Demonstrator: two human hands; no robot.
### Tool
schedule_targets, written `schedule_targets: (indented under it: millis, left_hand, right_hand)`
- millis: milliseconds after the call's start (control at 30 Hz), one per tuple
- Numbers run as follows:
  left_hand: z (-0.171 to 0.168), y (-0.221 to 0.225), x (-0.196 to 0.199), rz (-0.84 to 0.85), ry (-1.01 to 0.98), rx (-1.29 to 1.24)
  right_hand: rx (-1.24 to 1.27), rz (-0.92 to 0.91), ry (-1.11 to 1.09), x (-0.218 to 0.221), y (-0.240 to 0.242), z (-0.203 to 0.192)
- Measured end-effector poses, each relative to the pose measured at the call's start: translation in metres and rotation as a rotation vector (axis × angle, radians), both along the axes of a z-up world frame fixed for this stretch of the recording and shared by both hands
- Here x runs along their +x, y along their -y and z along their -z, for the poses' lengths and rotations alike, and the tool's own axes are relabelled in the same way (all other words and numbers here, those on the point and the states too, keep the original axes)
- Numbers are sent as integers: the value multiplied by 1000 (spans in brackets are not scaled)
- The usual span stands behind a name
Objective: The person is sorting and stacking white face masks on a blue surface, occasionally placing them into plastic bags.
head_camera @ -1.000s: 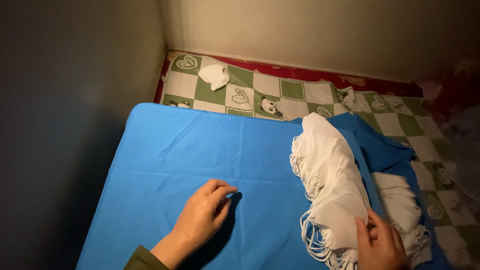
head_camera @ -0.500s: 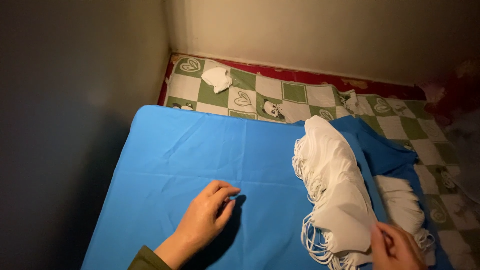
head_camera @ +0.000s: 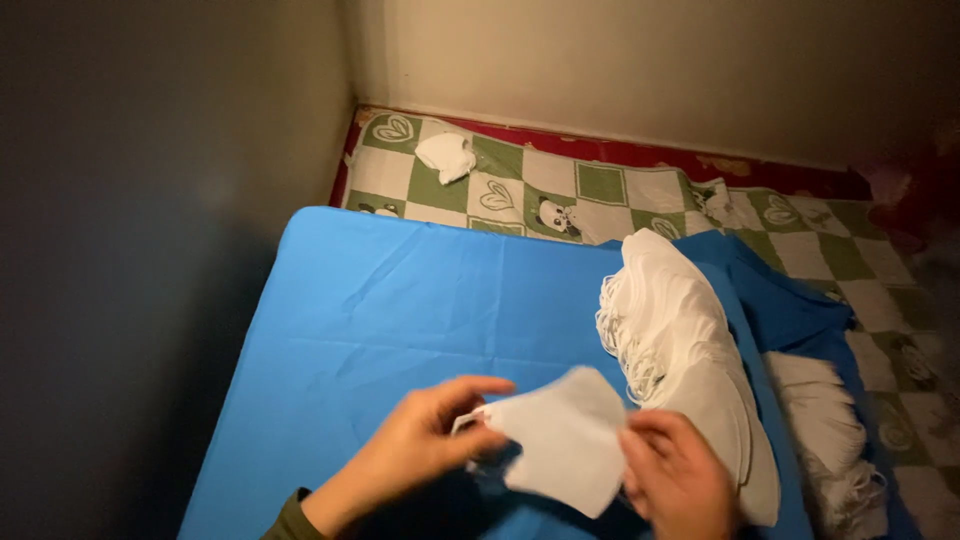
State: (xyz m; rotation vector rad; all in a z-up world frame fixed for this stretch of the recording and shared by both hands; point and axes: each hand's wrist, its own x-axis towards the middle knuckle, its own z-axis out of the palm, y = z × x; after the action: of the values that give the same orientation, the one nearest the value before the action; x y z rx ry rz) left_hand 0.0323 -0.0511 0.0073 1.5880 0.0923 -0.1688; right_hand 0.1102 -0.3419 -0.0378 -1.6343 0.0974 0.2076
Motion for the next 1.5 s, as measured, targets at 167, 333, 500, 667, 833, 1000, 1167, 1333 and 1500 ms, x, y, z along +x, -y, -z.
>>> schedule_targets:
  millis: [167,333,500,667,833,1000,1167,1333,1500]
  left_hand:
    - [4,-23,6,-227,-167,283]
    - [42,-21,5,-300,9,588]
    - [50,-19,0,-215,55,855]
    - [27,-21,0,-146,-41,920]
    - [21,-23,2,-184,-25,926]
    - [21,-18,3,-324,182,785]
    - [17,-14,4,-350,319,734]
    - [21,-10,5,-355,390,693]
    - [18,-6,5,-339,504,684]
  right_hand:
    - [-369,-261,261,-5,-48,-5]
    - [-914,-400,828,-5,-67,0]
    - [-1074,-467,1044,-1,-69,10]
    - [-862,-403,886,-6,-33,-10]
    - [-888,-9,885,14,54,-1]
    - [-1107,109,573,31,90,-3]
    - [-1032,76,380,45,86,7]
    - [-889,93,237,47,87,11]
    - [-989,93,296,46,100,21]
